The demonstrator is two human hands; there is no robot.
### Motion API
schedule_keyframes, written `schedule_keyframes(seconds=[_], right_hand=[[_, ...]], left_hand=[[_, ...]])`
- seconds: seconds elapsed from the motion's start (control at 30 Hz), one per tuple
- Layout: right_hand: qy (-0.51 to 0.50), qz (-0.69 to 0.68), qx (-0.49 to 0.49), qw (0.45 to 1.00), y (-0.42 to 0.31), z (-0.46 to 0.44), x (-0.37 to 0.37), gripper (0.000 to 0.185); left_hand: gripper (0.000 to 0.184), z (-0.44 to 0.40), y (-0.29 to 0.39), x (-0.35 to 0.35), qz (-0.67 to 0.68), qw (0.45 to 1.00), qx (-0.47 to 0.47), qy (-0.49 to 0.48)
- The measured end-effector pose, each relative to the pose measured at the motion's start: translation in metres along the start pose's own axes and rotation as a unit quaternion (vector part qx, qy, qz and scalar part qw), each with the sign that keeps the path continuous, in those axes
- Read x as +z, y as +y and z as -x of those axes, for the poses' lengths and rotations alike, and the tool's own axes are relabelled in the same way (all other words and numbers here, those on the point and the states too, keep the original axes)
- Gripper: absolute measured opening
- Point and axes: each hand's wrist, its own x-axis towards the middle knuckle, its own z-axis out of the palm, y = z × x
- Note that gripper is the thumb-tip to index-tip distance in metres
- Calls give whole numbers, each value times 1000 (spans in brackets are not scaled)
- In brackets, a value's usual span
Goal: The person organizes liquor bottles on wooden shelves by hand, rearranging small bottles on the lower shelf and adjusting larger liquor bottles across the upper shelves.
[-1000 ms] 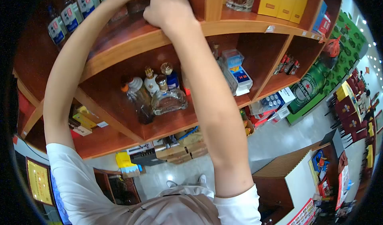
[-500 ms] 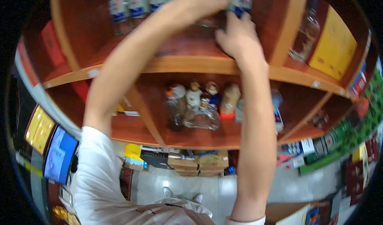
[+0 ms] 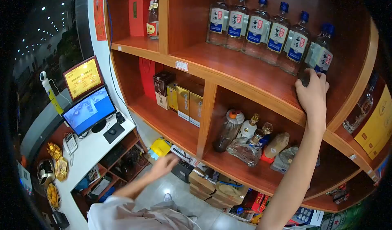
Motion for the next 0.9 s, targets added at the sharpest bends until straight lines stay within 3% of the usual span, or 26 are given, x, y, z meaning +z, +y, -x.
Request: schedule_keyframes(seconds=[0.03, 0.07, 0.1, 0.13, 0.17, 0.3, 0.37, 0.47, 0.57, 0.63, 0.7, 0.8, 0.9], right_hand=[[5, -2, -7, 1000, 0, 0, -3, 46], [4, -9, -27, 1000, 4, -1, -3, 45], [3, -12, -48, 999, 8, -2, 1, 44], [16, -15, -70, 997, 12, 1, 4, 40], [29, -17, -93, 995, 8, 5, 2, 39], [14, -29, -133, 991, -6, 10, -6, 39], [-11, -21, -120, 992, -10, 12, -8, 42], [-42, -21, -118, 992, -9, 10, -10, 43], [-45, -39, -151, 987, -11, 8, -12, 33], [21, -22, -199, 980, -19, 9, -15, 18], [117, -39, -198, 973, -43, 16, -16, 10], [163, -42, -176, 970, -77, 24, -6, 12], [137, -71, -157, 975, -163, 38, 14, 17]], left_hand=[[32, 54, -17, 0, -11, 993, -117, -2], [35, 121, -93, 26, -9, 983, -178, -41], [39, 178, -99, 40, 110, 963, -244, 11], [36, 229, -121, 54, 84, 960, -267, -21], [33, 247, -74, 46, 92, 943, -321, 1], [28, 246, -72, 34, 108, 958, -266, 15], [30, 188, -53, 0, 51, 967, -246, 46], [23, 121, -40, -32, 39, 989, -130, 52], [19, 82, -29, -61, 74, 997, -31, 18], [18, 69, -36, -78, 93, 996, 16, -6], [21, 71, -57, -93, 124, 992, -27, -28], [25, 80, -107, -111, 124, 982, -106, -99], [25, 99, -161, -136, 49, 984, -100, -140]])
